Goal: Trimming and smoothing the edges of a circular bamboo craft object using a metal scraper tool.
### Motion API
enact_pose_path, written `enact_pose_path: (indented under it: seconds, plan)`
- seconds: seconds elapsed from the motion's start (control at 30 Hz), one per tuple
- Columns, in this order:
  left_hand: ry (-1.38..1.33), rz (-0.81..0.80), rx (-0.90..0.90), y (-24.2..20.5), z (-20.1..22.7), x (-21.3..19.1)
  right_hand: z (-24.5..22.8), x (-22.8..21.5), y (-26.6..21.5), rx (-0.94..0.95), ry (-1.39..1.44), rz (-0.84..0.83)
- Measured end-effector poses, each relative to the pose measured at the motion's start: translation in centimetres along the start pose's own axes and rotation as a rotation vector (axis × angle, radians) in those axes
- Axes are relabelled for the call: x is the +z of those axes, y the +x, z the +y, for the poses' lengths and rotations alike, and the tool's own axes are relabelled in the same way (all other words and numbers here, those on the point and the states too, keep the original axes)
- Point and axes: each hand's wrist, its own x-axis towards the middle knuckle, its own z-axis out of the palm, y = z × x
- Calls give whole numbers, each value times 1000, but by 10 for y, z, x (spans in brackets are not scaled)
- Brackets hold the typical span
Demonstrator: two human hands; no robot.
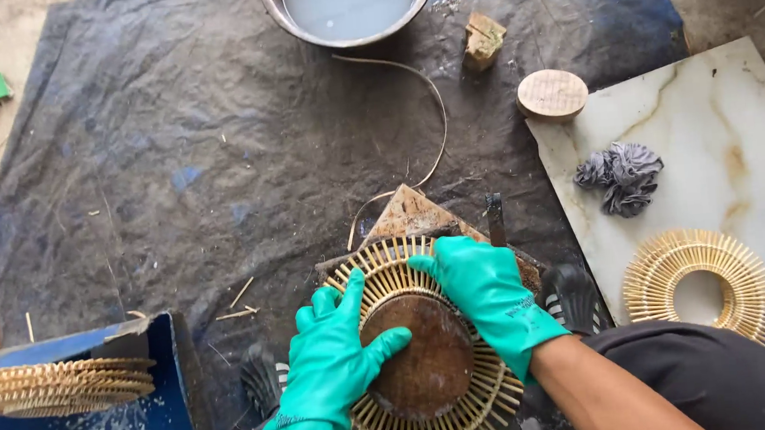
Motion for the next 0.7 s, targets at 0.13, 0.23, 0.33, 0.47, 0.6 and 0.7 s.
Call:
enact_pose_path:
  seconds: [0.13, 0.23, 0.33, 0.47, 0.6, 0.7]
  plan:
    - [-25, 86, 56, 4, -5, 2, 5, -11, 18, 30, 98, -25]
    - [-41, 64, 16, 1, -12, 5, 3, -74, 20, 175, 198, -165]
    - [-59, 96, 6, -7, -22, 8, 27, -110, 17, 329, 255, -75]
    - [22, 115, -64, -9, -19, 11, 36, -154, 8, 500, 304, -60]
    - [-76, 390, 248, -3, -15, 20, 52, -145, 1, 445, 233, -18]
    - [-18, 277, 168, -10, 3, 9, 52, -124, 5, 365, 207, -19]
